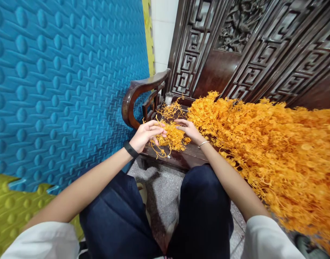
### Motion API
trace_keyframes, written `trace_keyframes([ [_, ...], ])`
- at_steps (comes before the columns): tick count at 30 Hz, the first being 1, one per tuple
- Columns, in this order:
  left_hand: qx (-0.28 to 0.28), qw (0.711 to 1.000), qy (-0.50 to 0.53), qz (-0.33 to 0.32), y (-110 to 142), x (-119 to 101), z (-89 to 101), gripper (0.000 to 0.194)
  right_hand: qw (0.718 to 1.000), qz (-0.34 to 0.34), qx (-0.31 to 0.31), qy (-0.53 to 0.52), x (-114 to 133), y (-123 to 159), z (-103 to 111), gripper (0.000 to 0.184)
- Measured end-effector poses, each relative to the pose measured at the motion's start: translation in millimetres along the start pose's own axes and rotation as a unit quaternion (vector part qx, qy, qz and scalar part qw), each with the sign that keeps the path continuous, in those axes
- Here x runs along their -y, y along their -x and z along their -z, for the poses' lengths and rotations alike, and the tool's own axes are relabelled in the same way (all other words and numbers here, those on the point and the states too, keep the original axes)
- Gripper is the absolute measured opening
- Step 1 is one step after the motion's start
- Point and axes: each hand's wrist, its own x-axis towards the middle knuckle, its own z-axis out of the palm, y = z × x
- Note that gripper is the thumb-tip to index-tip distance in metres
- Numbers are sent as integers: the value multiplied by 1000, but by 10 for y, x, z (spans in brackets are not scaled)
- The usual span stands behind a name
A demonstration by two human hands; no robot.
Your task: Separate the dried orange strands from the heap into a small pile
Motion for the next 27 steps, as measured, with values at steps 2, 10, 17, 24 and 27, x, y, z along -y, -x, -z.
trace_keyframes([
  [2, -1, 1000, -7, -12, -3, -5, -1, 30, 1000, 18, 5, 8, 30, 6, -19, 34],
  [10, -18, 998, -13, -62, -25, -22, -15, 27, 980, 23, 162, -116, 322, 195, -110, 35],
  [17, 35, 996, -26, -83, -36, -30, -39, 39, 958, 35, 284, -32, 556, 382, -459, 24],
  [24, -104, 961, -98, -236, 10, -229, 42, 44, 958, -4, 244, -152, 597, 381, -410, 32],
  [27, -231, 923, -112, -286, 15, -304, 134, 18, 960, 23, 197, -197, 636, 376, -326, 33],
])
